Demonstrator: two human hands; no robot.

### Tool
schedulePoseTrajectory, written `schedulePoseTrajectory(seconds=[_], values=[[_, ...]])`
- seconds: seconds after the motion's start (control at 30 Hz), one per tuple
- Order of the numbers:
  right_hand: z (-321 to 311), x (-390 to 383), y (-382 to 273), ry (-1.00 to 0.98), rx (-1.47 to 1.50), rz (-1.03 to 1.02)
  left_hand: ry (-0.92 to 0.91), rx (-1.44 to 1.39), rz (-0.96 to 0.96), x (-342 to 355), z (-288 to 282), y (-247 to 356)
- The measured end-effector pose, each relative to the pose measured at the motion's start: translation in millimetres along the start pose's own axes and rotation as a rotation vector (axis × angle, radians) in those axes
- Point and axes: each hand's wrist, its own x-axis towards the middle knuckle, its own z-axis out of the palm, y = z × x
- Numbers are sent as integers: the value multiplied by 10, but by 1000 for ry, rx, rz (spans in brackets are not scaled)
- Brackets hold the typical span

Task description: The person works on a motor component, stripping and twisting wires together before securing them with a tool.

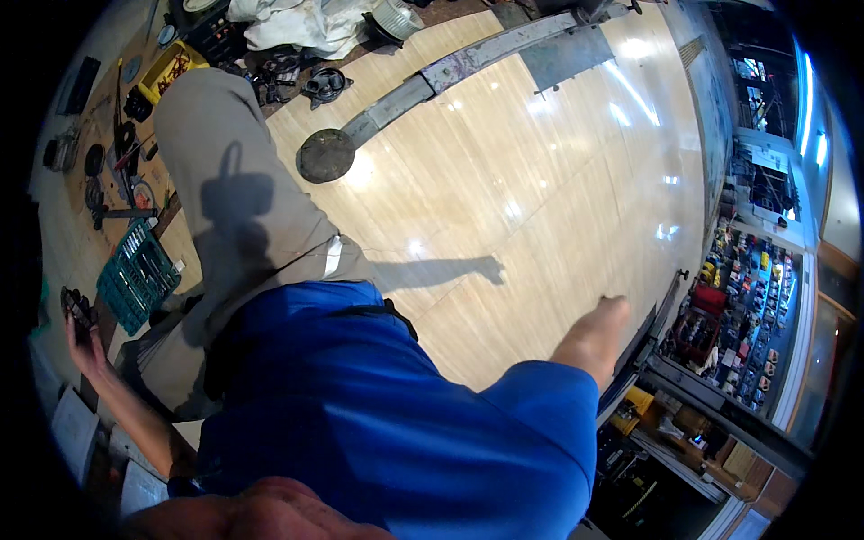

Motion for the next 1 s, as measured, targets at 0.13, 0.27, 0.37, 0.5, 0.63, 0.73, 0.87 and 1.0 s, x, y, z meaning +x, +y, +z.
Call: schedulePoseTrajectory(seconds=[0.13, 0.27, 0.37, 0.5, 0.63, 0.73, 0.87, 1.0], values=[[-952, 337, -605, 239, 714, 164, -166, 167, 60, -388, 447, -39], [-2784, -222, -920, 613, 3024, -234, 10, 409, 92, -746, 1353, -26], [-3927, -2079, -936, 962, 2640, -1140, -66, 510, 88, -662, 1969, 94], [-4696, -4529, -1407, 1529, 1516, -1738, -116, 417, 70, -639, 2018, -10], [-4797, -6058, -2344, 1528, 400, -2003, -72, 564, 186, -668, 1749, -202], [-5160, -6152, -2954, 1402, 58, -1960, -145, 602, 158, -668, 1887, -80], [-5441, -6321, -3158, 591, 38, -1827, -227, 726, 277, -631, 1781, -121], [-5652, -6339, -3305, 791, -116, -1921, -146, 972, 353, -637, 1732, -145]])
